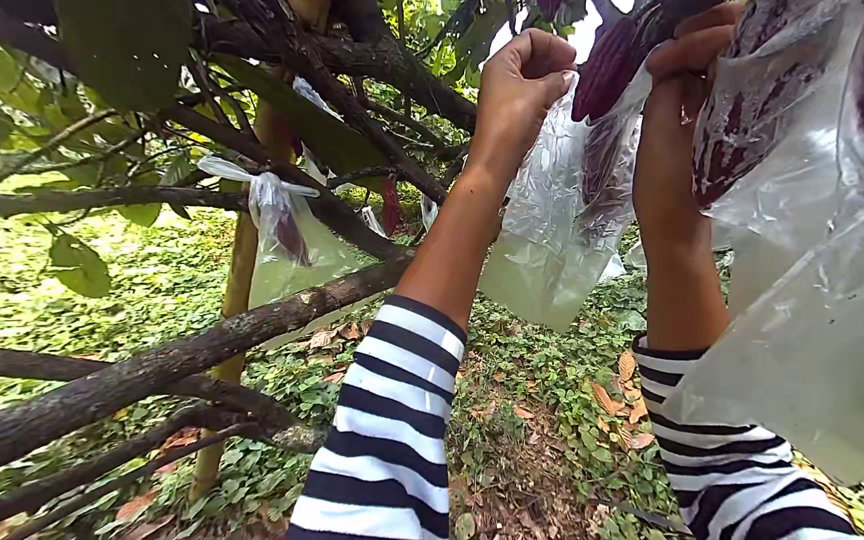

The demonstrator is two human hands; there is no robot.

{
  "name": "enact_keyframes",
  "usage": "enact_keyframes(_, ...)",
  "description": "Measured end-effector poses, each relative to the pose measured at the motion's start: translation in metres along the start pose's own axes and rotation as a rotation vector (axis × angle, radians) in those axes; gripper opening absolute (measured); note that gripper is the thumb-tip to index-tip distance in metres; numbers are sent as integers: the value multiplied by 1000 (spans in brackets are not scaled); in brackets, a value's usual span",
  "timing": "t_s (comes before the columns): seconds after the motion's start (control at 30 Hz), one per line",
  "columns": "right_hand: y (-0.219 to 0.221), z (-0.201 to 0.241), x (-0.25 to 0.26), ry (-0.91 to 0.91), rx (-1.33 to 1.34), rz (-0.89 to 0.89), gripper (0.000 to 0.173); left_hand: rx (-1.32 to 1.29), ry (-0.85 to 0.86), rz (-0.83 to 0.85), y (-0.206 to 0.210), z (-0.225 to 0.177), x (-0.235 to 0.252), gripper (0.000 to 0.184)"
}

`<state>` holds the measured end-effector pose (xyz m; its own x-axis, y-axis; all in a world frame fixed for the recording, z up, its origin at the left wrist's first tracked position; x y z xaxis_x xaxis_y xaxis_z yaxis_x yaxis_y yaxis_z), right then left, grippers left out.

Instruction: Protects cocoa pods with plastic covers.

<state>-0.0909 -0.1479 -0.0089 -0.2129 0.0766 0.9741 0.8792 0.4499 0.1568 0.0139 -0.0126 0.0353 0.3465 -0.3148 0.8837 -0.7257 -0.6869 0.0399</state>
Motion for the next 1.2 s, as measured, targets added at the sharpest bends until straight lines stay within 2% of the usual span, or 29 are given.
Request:
enact_keyframes(0.13,2,55,1,121,-252,58,25,215,52,66,-3,3,0,14)
enact_keyframes(0.23,3,53,-4,57,-374,82,29,398,49,129,-6,9,-2,21)
enact_keyframes(0.33,3,52,-5,69,-498,102,29,489,35,142,-7,12,-2,24)
enact_keyframes(0.43,4,56,-4,54,-461,57,27,478,40,132,-6,14,1,25)
enact_keyframes(0.57,4,56,-2,69,-464,70,28,454,6,166,-1,17,4,23)
enact_keyframes(0.67,5,47,-5,6,-464,115,30,391,22,182,-1,23,5,25)
enact_keyframes(0.77,10,55,-5,70,-536,139,31,412,45,216,-2,25,3,28)
enact_keyframes(0.97,15,59,-7,-33,-468,0,34,490,58,270,1,25,2,24)
enact_keyframes(1.03,14,55,-8,-65,-471,-23,32,492,61,267,3,23,3,21)
enact_keyframes(1.2,6,52,-7,3,-442,20,31,356,11,188,1,22,9,24)
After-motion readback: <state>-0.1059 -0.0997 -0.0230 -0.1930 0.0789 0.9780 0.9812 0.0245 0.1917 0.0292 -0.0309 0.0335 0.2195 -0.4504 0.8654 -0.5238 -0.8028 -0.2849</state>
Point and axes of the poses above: each hand's wrist, its own x-axis towards the middle knuckle, its own y-axis out of the palm, z = x × y, the point moved 4 cm from there along x, towards the middle knuckle, and after that the axes turned 8 degrees about -x, right-handed, at the moved point
